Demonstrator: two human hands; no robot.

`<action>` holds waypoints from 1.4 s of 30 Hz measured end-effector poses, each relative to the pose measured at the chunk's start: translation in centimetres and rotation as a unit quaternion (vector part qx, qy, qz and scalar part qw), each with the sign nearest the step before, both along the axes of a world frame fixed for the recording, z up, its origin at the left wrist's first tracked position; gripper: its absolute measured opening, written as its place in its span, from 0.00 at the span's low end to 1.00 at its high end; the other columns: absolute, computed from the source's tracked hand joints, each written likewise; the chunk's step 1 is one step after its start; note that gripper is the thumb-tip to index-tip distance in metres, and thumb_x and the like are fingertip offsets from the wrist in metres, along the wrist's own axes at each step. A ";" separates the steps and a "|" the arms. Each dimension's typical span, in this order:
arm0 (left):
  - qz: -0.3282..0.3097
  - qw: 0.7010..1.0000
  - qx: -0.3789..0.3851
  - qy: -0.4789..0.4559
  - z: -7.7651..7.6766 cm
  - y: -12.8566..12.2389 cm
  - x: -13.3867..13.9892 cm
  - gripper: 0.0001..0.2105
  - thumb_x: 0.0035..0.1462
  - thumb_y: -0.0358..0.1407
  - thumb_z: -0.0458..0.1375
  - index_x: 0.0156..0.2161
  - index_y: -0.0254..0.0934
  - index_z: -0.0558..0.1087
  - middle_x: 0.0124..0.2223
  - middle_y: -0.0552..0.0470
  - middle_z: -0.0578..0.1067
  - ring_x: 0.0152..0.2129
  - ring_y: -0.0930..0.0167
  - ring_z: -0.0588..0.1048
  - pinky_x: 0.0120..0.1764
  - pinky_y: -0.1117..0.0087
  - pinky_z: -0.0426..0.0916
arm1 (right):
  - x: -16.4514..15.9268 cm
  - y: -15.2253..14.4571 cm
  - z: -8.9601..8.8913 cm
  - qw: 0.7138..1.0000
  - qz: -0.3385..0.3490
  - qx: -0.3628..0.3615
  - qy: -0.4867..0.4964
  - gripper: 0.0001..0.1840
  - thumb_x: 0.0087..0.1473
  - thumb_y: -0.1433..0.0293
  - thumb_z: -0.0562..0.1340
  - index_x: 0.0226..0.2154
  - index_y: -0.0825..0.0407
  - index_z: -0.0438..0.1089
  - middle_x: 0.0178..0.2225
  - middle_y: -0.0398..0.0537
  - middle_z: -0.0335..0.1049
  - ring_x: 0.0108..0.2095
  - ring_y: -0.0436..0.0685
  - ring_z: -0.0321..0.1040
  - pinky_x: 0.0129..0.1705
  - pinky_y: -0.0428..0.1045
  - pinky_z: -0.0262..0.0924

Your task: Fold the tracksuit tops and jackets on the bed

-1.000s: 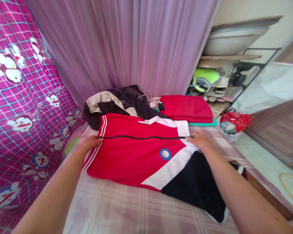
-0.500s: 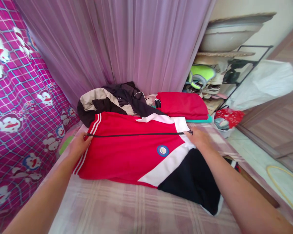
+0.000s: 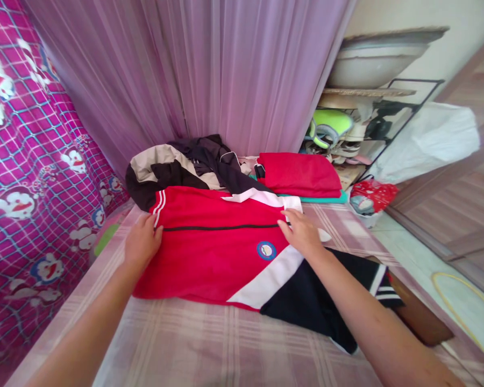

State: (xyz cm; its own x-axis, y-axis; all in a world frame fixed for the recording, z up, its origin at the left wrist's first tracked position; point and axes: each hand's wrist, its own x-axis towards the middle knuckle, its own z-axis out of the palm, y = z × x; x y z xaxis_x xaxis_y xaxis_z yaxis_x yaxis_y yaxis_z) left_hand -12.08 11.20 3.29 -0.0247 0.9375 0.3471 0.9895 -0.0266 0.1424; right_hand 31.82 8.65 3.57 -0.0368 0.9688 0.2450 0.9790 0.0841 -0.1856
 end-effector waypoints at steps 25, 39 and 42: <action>-0.146 0.985 -0.076 0.051 -5.4 -1.0 2.8 0.29 0.63 0.47 0.45 0.62 0.31 0.65 0.65 0.39 0.64 0.63 0.56 0.60 0.62 0.53 0.56 | -4.8 -5.5 -3.1 0.977 0.131 -0.166 -0.024 0.33 0.63 0.53 0.50 0.66 0.47 0.53 0.70 0.55 0.42 0.69 0.65 0.38 0.66 0.68 0.33; -0.137 0.985 -0.055 0.086 -6.0 -0.5 2.5 0.29 0.63 0.48 0.43 0.62 0.31 0.66 0.64 0.39 0.66 0.61 0.55 0.63 0.59 0.52 0.61 | 14.5 -10.3 2.3 0.944 -0.200 -0.214 -0.151 0.33 0.47 0.80 0.56 0.54 0.42 0.72 0.61 0.53 0.64 0.62 0.71 0.55 0.56 0.70 0.56; -0.136 0.986 -0.047 0.081 -6.1 -0.5 2.5 0.29 0.63 0.48 0.43 0.61 0.31 0.67 0.63 0.39 0.66 0.61 0.55 0.63 0.59 0.52 0.61 | 15.9 -11.1 1.9 0.959 -0.166 -0.187 -0.136 0.24 0.49 0.76 0.56 0.47 0.44 0.76 0.60 0.52 0.65 0.62 0.70 0.55 0.58 0.69 0.53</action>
